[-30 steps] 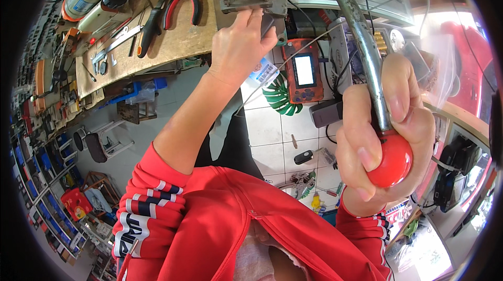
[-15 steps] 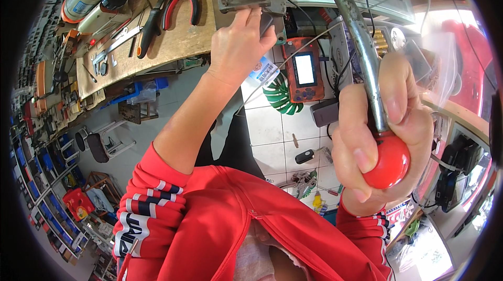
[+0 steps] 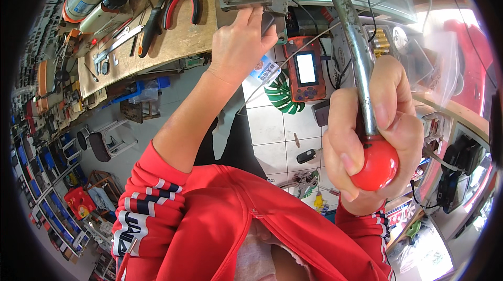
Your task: The person uses pliers to adjust a small metal component, then secures a black electronic device in a bench vise. They repeatedly insert a metal pin into the device and tap it with a hammer to seat it.
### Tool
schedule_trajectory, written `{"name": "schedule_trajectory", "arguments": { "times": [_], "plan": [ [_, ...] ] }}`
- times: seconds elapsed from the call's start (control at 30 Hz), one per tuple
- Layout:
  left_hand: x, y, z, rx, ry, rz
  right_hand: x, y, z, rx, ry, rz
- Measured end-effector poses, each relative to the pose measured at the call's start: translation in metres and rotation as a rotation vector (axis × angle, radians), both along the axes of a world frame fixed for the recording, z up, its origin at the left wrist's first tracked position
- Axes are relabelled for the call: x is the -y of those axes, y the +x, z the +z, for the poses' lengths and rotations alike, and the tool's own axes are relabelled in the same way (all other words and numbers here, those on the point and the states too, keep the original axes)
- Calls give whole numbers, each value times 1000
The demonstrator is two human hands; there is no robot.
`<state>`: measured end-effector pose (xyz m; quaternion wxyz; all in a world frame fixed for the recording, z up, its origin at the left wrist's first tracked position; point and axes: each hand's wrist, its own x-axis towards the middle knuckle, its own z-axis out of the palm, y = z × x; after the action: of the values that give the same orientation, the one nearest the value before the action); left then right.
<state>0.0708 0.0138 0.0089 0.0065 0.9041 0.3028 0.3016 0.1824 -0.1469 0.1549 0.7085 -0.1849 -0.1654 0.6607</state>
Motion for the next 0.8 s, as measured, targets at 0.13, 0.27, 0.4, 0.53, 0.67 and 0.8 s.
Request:
{"name": "schedule_trajectory", "arguments": {
  "times": [0.13,0.27,0.4,0.53,0.67,0.8],
  "plan": [
    [0,0,0,-13,5,3,-1,-1,-4,0,33,3],
    [0,-1,-1,-3,-15,-1,0,-1,-6,4,48,3],
    [1,-1,-2,-17,-1,6,1,-1,-6,8,37,-2],
    [1,-1,-1,-17,19,2,1,-3,-7,5,31,-10],
    [1,0,-2,-9,30,-4,2,-4,-7,17,20,-37],
    [1,0,-3,-20,28,0,3,-4,-5,43,-4,-33]
  ]
}}
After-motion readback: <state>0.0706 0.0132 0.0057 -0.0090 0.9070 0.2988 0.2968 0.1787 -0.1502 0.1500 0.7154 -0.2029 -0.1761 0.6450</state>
